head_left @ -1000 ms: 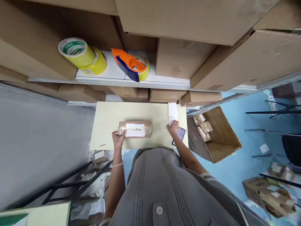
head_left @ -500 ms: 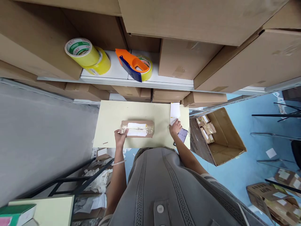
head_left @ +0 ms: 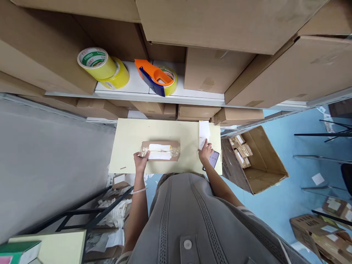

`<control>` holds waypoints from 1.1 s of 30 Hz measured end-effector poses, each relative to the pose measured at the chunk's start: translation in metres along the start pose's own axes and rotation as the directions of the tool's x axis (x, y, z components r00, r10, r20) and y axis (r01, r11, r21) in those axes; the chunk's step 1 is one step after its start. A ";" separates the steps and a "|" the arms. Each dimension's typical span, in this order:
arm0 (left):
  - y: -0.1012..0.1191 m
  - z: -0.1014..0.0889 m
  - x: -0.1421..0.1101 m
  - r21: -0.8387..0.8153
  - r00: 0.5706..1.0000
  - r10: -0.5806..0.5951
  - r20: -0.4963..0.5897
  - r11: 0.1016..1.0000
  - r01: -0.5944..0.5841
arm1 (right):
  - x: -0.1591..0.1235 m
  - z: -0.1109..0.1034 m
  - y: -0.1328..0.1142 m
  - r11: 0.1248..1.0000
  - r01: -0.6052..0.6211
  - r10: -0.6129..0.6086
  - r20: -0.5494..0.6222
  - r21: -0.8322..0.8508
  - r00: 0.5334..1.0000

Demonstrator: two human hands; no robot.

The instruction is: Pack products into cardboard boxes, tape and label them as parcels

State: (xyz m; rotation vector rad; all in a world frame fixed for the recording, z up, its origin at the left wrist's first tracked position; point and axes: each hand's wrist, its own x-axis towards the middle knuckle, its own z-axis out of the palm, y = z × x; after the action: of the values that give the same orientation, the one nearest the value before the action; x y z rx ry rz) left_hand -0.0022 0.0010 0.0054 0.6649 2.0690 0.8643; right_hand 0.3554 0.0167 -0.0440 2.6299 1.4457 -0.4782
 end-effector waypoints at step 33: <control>-0.011 0.003 0.002 -0.026 0.998 0.055 -0.043 0.998 -0.056 | 0.026 -0.005 0.000 0.992 0.124 -0.126 0.188 0.020 0.974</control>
State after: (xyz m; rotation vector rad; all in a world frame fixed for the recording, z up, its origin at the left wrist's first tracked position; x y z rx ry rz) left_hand -0.0031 -0.0031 -0.0050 0.6983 2.0812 0.9434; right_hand 0.3696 0.0383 -0.0478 2.4314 1.5552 -0.7269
